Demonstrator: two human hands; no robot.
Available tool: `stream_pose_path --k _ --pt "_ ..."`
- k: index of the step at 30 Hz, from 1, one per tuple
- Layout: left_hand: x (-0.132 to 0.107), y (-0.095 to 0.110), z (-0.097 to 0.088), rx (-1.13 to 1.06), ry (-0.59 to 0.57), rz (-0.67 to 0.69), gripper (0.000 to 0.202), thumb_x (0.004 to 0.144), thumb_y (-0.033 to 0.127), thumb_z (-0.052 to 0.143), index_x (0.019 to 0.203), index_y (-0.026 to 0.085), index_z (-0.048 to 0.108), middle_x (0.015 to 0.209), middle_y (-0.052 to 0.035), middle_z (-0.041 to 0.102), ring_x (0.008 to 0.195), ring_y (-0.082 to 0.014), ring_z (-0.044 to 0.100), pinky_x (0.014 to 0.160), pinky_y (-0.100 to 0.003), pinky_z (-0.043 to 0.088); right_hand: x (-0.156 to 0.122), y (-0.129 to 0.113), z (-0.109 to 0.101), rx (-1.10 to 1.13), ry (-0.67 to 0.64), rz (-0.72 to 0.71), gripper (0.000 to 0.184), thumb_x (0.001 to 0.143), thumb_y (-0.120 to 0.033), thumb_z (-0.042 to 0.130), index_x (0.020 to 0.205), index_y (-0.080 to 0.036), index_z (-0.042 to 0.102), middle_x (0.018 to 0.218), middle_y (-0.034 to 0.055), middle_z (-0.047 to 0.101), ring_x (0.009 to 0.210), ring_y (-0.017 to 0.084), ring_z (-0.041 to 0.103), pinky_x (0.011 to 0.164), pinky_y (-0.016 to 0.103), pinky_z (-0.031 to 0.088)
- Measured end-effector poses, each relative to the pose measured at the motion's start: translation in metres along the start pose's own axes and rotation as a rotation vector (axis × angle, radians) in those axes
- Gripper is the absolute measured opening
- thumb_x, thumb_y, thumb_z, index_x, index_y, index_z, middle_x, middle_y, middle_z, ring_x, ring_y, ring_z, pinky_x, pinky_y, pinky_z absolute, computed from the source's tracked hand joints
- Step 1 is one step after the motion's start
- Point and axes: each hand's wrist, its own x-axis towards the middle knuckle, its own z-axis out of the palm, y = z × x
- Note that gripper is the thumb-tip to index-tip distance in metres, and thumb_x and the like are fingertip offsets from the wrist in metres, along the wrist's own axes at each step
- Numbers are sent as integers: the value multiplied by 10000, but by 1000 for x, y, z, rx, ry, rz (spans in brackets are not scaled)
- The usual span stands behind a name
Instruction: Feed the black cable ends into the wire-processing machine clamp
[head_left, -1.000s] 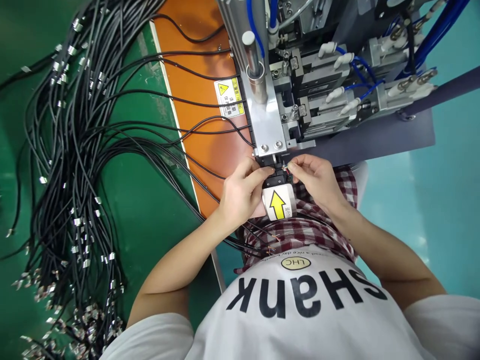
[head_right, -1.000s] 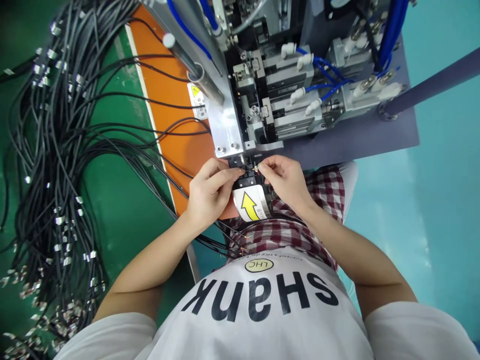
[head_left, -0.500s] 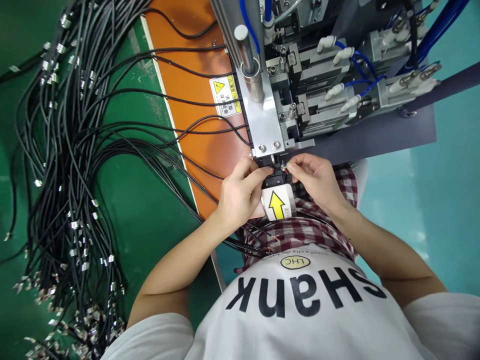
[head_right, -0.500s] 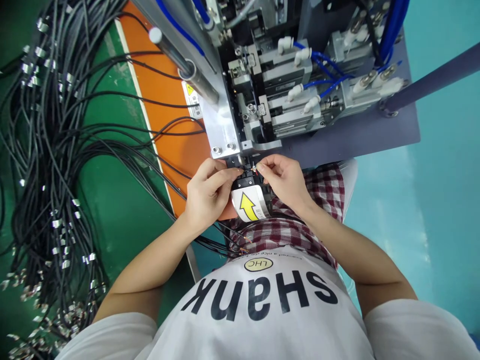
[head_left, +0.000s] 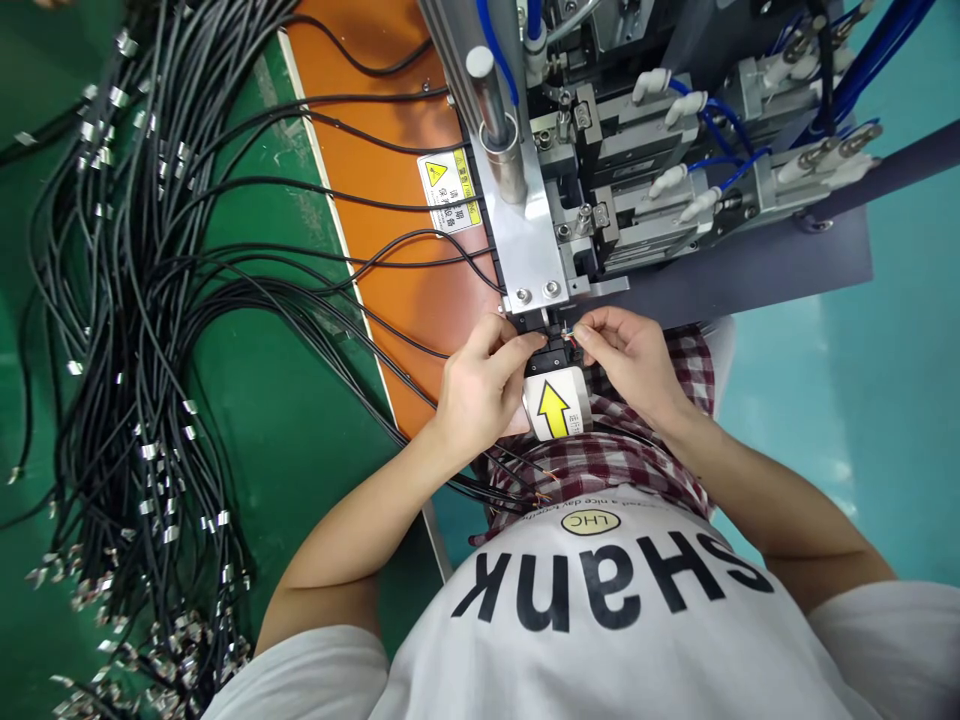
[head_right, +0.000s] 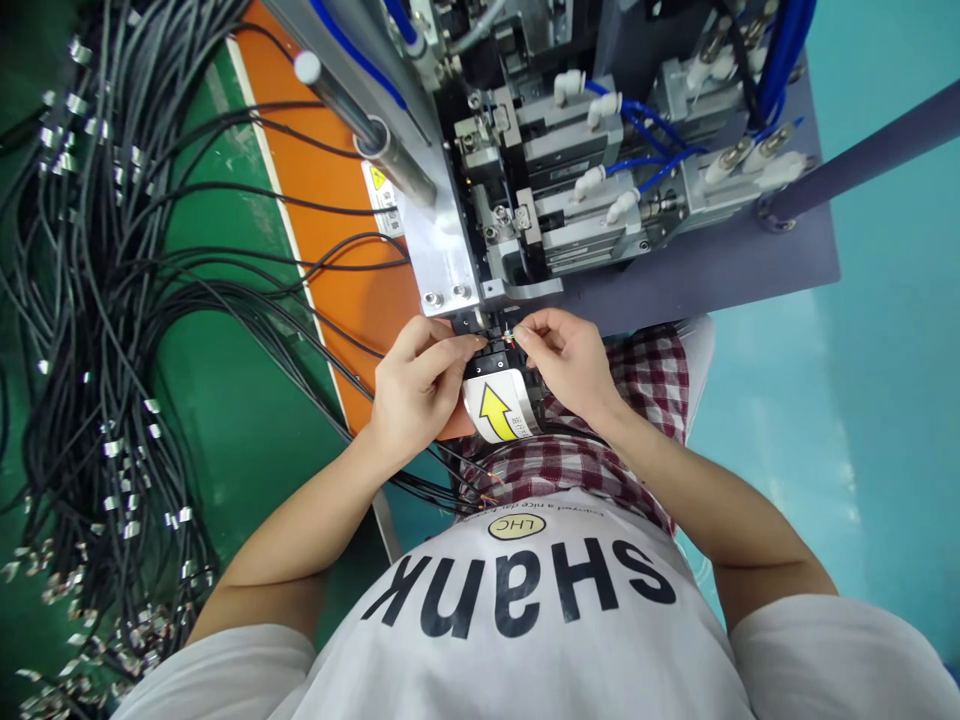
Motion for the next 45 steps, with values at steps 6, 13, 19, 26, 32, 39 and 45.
stream_pose_path --k 6,13,19,26,32,39,45 --pt "0 -2 -1 34 -35 38 325 1029 214 405 1185 236 689 932 -51 536 887 -163 596 755 -279 522 -1 0 -1 -27 -3 1 271 869 -467 715 828 -202 669 701 -1 647 609 143 600 610 299 470" --pt "0 1 -1 233 -84 60 362 1054 289 356 1226 269 674 934 -53 535 852 -167 558 648 -251 432 -4 -5 3 -135 21 9 173 902 -363 655 839 -205 626 732 11 662 587 155 626 591 303 475" --pt "0 1 1 318 -78 101 380 1053 282 351 1237 239 681 975 -86 592 821 -182 555 680 -296 419 -5 -1 7 -349 121 -109 108 911 -315 630 864 -217 627 802 39 689 658 181 651 605 306 485" --pt "0 1 0 307 -68 105 377 1048 242 358 1226 230 690 962 -81 587 855 -186 561 697 -302 407 -5 -6 -3 -184 71 -60 220 904 -420 663 956 -209 692 810 25 690 604 149 613 588 300 487" --pt "-1 -1 1 313 -38 121 382 1055 255 343 1215 233 690 939 -68 577 807 -168 543 677 -287 399 -8 -5 8 -259 123 -189 176 910 -385 657 857 -217 665 875 36 663 656 143 556 578 287 439" --pt "0 0 -1 302 -32 126 368 1054 269 362 1194 229 700 918 -64 571 781 -164 534 661 -280 390 -6 2 13 -180 116 -164 205 910 -427 654 847 -233 627 810 40 619 674 168 545 547 296 407" --pt "0 -1 -1 295 -47 116 389 1058 284 339 1201 229 697 924 -66 568 790 -161 538 659 -272 411 -4 5 12 -181 118 -132 229 904 -457 654 849 -239 609 714 21 569 627 168 523 519 294 390"
